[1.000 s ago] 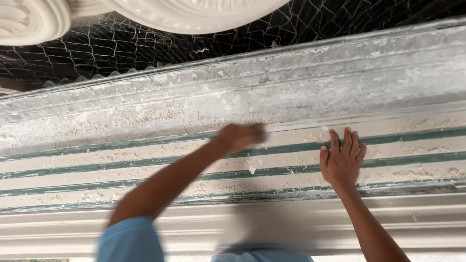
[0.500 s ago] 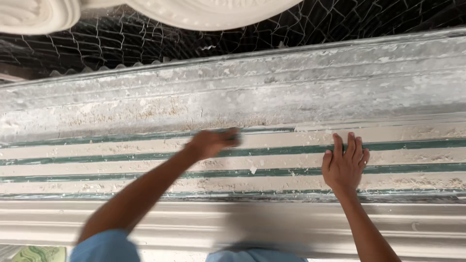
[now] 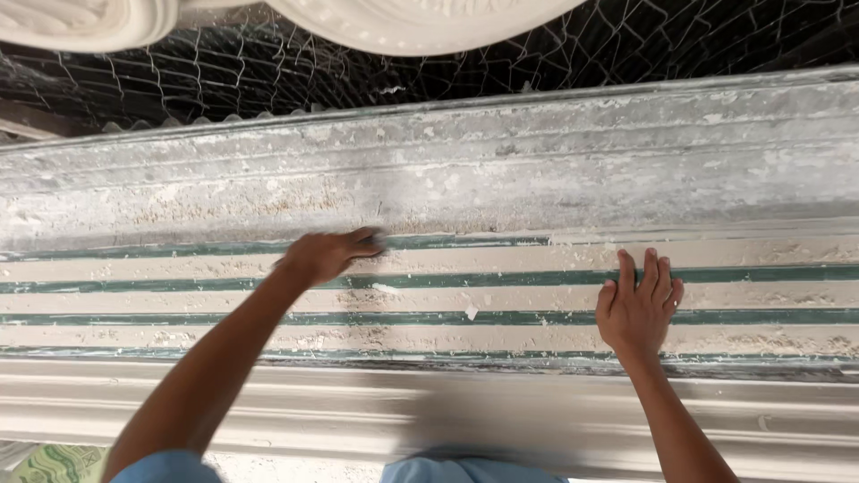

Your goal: The person uses a small metal tool to smooth and scrape plaster on a long, grooved decorative molding. The person repeatedly runs the tool along the grooves and edges, removing excess material and refining the surface. The work is performed on a workbench in a workshop environment.

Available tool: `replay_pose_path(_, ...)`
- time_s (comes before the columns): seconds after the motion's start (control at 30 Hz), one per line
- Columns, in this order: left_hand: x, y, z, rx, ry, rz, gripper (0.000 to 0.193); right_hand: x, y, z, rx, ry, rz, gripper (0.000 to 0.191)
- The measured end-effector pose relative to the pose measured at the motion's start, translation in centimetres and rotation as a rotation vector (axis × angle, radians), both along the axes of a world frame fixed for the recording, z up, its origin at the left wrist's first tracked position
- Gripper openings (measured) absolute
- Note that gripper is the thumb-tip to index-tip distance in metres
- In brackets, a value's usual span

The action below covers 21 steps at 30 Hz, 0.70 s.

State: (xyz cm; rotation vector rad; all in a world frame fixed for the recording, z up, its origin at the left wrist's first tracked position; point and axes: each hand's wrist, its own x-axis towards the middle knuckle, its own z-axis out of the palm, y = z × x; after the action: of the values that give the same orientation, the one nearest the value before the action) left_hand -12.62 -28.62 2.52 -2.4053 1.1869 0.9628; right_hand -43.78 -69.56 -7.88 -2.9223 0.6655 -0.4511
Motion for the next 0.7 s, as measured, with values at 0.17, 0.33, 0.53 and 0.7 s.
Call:
replay_pose_path(0.17, -2.9, -11.9, -4.1, -0.274, 0.047, -0.132, 0.064, -0.5, -0.3, 0.5, 0.035, -0.002, 0.012, 0.049)
replay_pose_path(0.33, -2.3, -6.7, -1.8, -0.212, 0.018, -0.111, 0.065, -0.4, -0.4, 0.6, 0.078, -0.022, 0.010, 0.050)
replay_pose_path(0.53, -1.5, -5.4, -2.2, -0.221, 0.010, -0.049, 0.060, -0.1, -0.4, 0.4, 0.042, 0.029, -0.027, 0.050)
replay_pose_path(0.7, -9.9, -20.2, -3.4, -0.455, -0.055, -0.142, 0.048, -0.2, -0.6, 1.1, 0.069, -0.029, 0.012, 0.050)
